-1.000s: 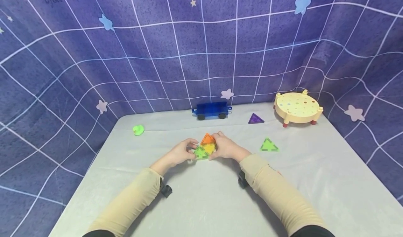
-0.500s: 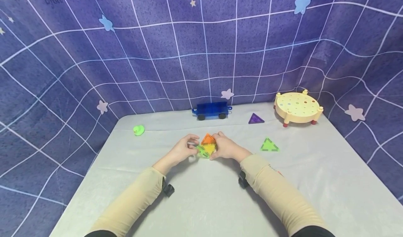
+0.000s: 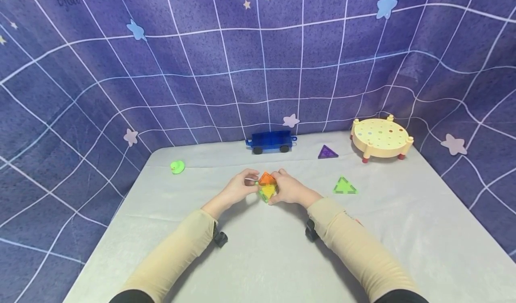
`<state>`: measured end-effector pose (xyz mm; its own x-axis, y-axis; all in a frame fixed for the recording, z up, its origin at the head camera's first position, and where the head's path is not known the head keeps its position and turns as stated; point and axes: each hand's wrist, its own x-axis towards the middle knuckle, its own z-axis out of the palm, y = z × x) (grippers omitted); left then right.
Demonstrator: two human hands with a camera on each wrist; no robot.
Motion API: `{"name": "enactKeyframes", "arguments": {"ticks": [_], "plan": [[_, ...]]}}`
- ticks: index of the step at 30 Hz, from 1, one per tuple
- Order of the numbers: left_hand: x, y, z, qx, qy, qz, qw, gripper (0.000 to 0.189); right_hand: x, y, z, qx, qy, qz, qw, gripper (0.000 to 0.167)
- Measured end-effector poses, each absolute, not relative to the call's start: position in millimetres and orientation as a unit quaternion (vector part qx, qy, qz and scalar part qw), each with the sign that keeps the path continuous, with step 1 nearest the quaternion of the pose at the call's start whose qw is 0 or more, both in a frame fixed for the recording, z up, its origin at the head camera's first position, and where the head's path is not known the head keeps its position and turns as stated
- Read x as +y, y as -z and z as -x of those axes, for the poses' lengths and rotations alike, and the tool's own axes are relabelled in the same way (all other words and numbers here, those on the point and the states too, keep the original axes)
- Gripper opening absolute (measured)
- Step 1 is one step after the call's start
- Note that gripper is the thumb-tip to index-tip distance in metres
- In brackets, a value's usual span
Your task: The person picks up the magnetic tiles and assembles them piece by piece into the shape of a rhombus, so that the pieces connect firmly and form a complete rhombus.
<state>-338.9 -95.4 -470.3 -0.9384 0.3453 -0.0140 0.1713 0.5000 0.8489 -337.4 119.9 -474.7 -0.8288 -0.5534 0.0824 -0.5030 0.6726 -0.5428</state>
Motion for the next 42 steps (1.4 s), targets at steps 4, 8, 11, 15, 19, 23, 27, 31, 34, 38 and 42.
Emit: {"name": "enactKeyframes", "arguments": {"ticks": [4, 8, 11, 15, 19, 23, 27, 31, 34, 38, 42], "plan": [[-92, 471, 342, 0.866, -0.465, -0.164, 0.086, 0.054, 120, 474, 337, 0.912, 0.287, 0.291, 0.044, 0.078], [-88, 473, 345, 0.868, -0.455, -0.178, 0.086, 0.047, 120, 474, 336, 0.911, 0.291, 0.291, 0.039, 0.075], [-85, 473, 346, 0.871, -0.447, -0.187, 0.086, 0.041, 120, 475, 336, 0.91, 0.293, 0.292, 0.036, 0.073], [-82, 473, 346, 0.876, -0.433, -0.195, 0.08, 0.034, 120, 478, 339, 0.909, 0.288, 0.299, 0.036, 0.072], [-79, 472, 345, 0.882, -0.421, -0.196, 0.078, 0.031, 120, 480, 340, 0.91, 0.284, 0.3, 0.037, 0.071], [-79, 470, 344, 0.886, -0.413, -0.196, 0.085, 0.033, 121, 480, 340, 0.909, 0.287, 0.301, 0.035, 0.07], [-79, 468, 343, 0.888, -0.402, -0.203, 0.091, 0.037, 121, 479, 339, 0.909, 0.287, 0.301, 0.034, 0.071], [-81, 470, 344, 0.888, -0.399, -0.208, 0.089, 0.037, 122, 477, 338, 0.911, 0.283, 0.297, 0.039, 0.075], [-87, 474, 344, 0.892, -0.395, -0.203, 0.084, 0.036, 124, 477, 338, 0.914, 0.282, 0.289, 0.044, 0.076], [-102, 478, 342, 0.896, -0.394, -0.187, 0.085, 0.036, 131, 476, 338, 0.919, 0.281, 0.274, 0.048, 0.076], [-121, 476, 336, 0.897, -0.401, -0.165, 0.089, 0.036, 139, 474, 335, 0.919, 0.284, 0.271, 0.042, 0.074]]}}
